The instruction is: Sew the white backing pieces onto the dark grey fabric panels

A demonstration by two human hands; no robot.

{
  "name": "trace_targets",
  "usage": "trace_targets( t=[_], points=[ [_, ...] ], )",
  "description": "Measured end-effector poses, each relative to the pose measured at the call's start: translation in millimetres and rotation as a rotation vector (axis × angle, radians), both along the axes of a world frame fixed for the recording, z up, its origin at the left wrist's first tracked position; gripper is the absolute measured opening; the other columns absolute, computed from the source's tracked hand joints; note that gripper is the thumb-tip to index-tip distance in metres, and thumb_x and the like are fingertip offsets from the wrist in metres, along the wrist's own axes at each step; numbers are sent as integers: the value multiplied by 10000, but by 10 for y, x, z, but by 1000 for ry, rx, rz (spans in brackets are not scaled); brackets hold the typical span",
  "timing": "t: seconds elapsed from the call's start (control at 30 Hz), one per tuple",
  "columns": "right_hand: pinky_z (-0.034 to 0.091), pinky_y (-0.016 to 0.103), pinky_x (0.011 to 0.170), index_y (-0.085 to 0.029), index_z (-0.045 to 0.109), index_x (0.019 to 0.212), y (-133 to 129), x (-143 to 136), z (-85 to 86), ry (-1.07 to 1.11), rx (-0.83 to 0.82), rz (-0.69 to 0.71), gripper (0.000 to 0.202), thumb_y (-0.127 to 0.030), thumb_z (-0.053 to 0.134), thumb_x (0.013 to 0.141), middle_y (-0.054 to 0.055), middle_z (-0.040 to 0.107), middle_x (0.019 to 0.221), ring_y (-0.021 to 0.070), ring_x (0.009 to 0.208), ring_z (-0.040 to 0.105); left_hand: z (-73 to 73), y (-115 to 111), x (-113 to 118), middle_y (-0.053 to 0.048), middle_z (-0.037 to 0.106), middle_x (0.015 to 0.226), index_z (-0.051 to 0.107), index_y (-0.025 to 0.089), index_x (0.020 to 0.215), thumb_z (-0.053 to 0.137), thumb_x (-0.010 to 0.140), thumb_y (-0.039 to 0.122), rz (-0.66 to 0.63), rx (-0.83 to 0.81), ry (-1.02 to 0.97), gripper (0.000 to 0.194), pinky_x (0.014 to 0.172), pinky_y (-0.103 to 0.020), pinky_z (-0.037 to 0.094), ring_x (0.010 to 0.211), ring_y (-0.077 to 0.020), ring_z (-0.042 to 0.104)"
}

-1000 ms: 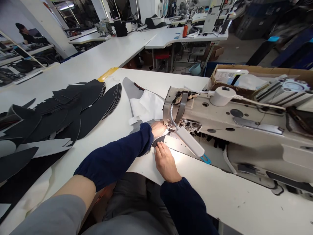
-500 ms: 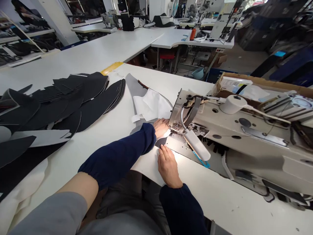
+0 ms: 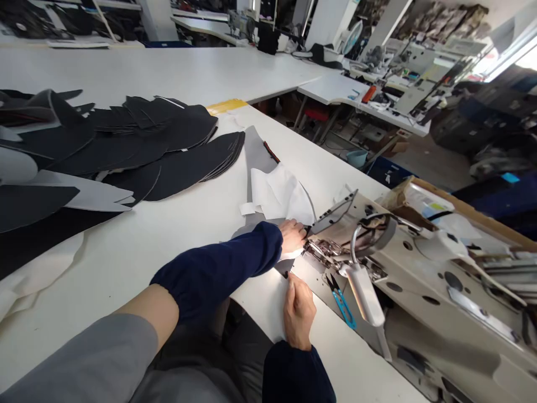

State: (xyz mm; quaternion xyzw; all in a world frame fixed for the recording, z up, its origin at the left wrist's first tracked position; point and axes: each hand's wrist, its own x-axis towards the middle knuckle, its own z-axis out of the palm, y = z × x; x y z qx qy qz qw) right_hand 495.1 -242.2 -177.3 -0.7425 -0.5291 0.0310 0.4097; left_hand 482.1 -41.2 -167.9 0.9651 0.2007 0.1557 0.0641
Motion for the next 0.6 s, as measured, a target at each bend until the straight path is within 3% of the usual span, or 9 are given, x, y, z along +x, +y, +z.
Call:
trace_targets(
  t=[0.2,0.43,0.6],
  points=[
    [448,384,950,-181,659,1042,6,29,-10,110,-11,-53,311,-382,460,912,73,671,1057,234,1004,612,-33,22,110,-134,614,964,657,120,895,461,898,352,27,-37,-6,303,823,-398,394,951,-257,543],
    [472,384,940,-189,673,1004,10,76,1,175,34,-85,306,-400,479,897,60,682,1041,238,994,624,110,26,80,-124,648,935,683,138,863,507,854,305,6,-124,31,242,830,-392,413,912,-234,578],
    [483,394,936,-190,679,986,14,71,28,182,102,-144,307,-409,489,886,68,687,1032,242,987,631,151,-45,-141,-117,654,917,674,127,845,461,868,267,-9,-167,66,256,762,-341,446,879,-223,603]
  ],
)
